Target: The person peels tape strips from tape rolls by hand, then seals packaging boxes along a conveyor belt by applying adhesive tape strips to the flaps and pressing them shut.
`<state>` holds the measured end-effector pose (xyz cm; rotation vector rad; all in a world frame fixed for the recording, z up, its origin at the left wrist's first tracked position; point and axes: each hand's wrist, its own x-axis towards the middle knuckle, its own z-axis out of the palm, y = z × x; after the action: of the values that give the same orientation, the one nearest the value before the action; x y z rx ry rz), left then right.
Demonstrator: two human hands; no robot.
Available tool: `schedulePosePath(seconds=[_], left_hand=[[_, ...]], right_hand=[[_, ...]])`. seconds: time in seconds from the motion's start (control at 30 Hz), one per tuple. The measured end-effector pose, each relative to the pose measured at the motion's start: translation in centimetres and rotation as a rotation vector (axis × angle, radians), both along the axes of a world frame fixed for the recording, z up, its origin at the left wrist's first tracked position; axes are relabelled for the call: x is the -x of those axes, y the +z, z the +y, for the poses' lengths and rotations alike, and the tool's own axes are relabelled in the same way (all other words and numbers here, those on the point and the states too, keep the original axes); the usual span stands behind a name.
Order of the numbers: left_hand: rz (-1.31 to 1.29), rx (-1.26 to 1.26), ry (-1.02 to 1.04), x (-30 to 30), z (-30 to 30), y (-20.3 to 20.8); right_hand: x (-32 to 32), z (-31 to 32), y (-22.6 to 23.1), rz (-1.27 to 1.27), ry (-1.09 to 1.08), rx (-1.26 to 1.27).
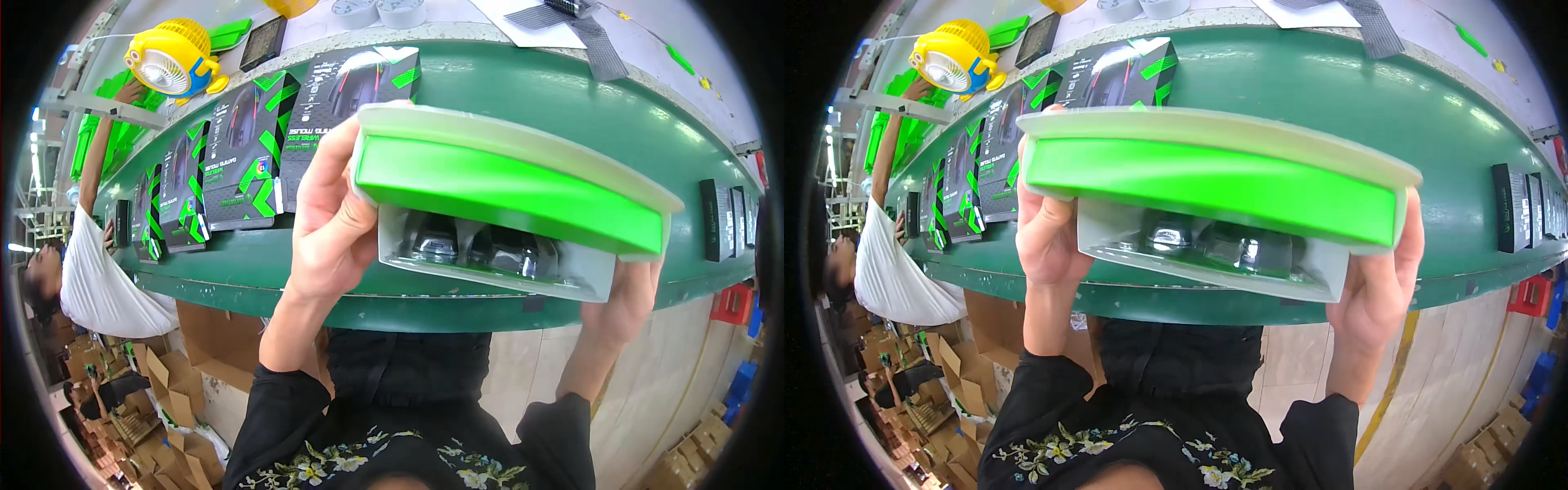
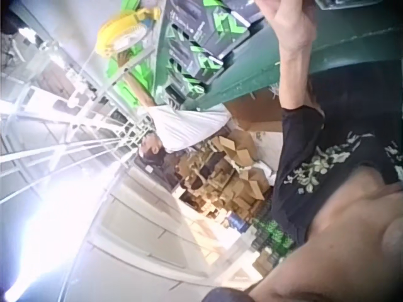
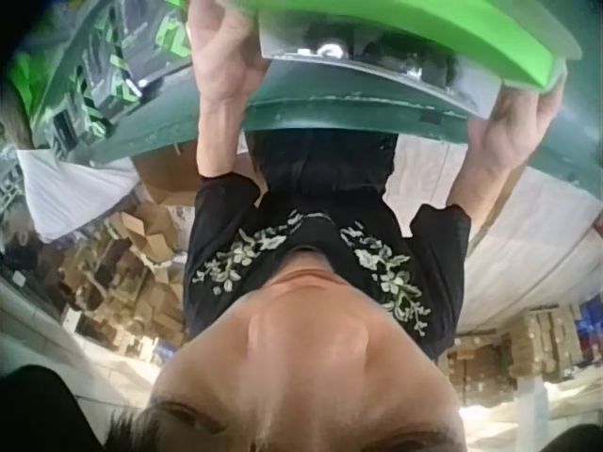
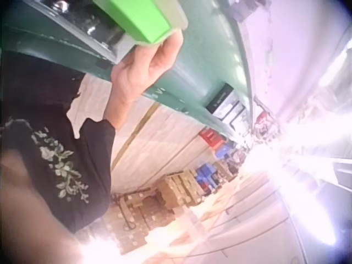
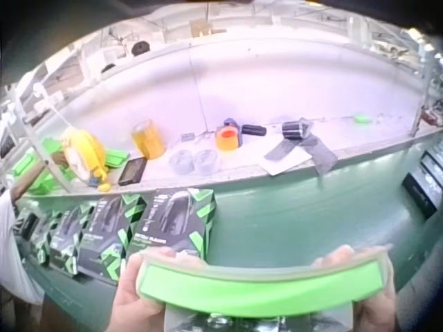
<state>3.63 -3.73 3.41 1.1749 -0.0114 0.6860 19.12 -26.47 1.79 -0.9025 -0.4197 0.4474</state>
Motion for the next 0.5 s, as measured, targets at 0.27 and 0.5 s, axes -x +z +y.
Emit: schedulePosePath(seconds=[0.27, 0.5], left_hand=[[-0.271, 0.019, -0.218, 0.3, -0.3, -1.9], [-0.146, -0.228, -0.051, 1.3, 0.4, -0.3]], right_hand=[[-2.3, 1.9, -1.4, -0.262, 0.43, -0.336], [-1.7, -0.3, 0.0, -0.348, 0.239, 0.043]])
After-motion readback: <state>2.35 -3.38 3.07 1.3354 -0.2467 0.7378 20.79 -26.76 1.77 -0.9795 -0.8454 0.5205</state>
